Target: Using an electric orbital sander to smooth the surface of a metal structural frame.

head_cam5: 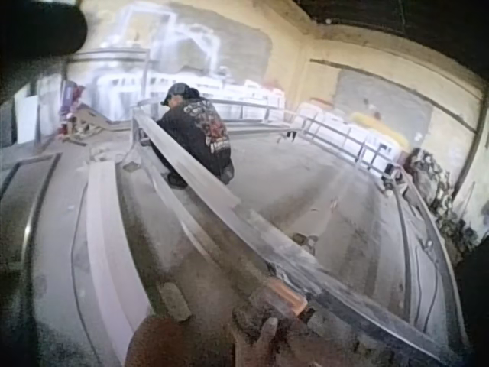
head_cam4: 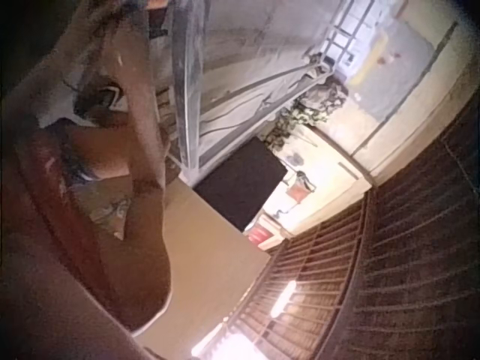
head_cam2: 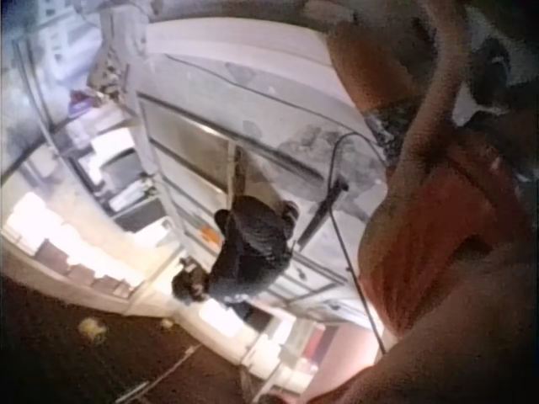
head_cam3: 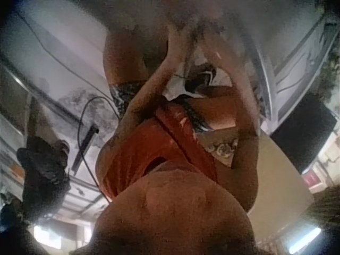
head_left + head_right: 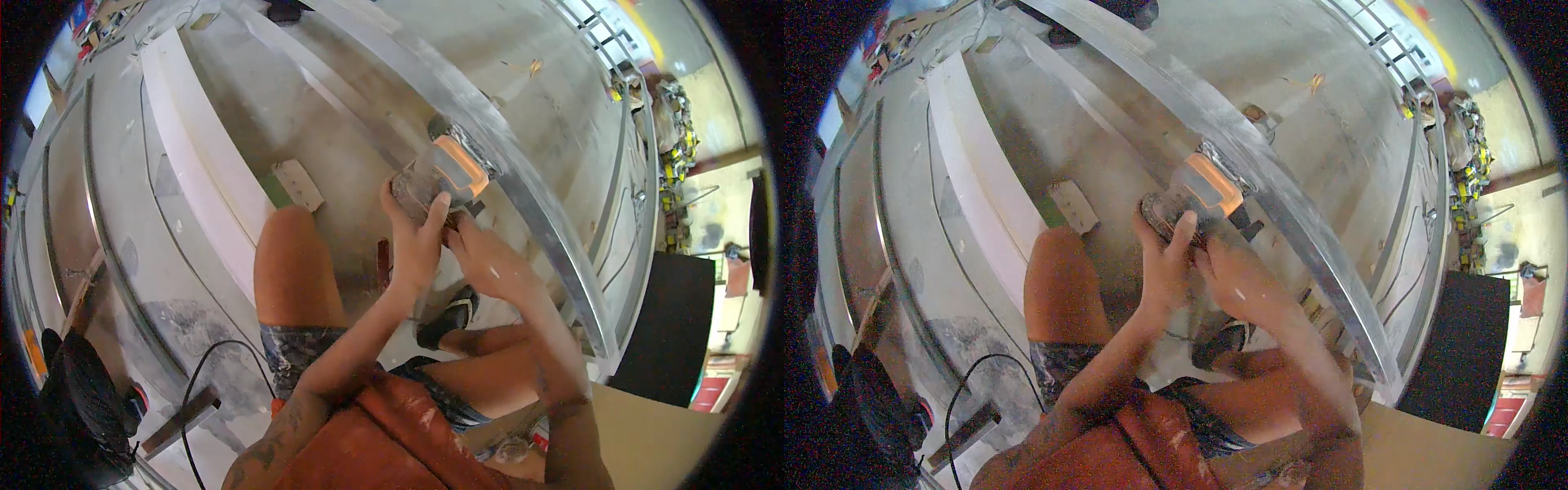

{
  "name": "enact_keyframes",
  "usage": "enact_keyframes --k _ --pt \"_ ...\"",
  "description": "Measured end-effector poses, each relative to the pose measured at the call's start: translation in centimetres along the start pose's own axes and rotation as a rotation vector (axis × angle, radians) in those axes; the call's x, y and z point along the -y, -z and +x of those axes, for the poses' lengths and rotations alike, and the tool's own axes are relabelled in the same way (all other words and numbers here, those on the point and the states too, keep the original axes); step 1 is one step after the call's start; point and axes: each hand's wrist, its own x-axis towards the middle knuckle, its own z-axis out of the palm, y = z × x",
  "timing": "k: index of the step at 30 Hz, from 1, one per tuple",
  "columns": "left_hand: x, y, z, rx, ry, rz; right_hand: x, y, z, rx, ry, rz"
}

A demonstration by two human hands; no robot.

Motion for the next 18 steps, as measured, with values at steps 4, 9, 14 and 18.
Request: enact_keyframes --k 4,9,14,18 --pt "-0.2 0.2 0.3 -0.006 0.029 0.044 -0.5 -0.7 0.6 -0.024 -0.003 -0.024" --pt "0.2 0.2 0.4 -0.019 -0.035 0.087 0.3 0.0 0.3 -0.074 0.037 -0.047" --pt "-1.1 0.4 0.5 0.011 0.021 0.07 -0.5 -1.1 0.9 -0.085 -0.009 -0.011" --pt "0.0 1.1 1.1 0.026 -0.025 0.082 0.4 -0.6 1.0 -0.073 0.0 0.015"
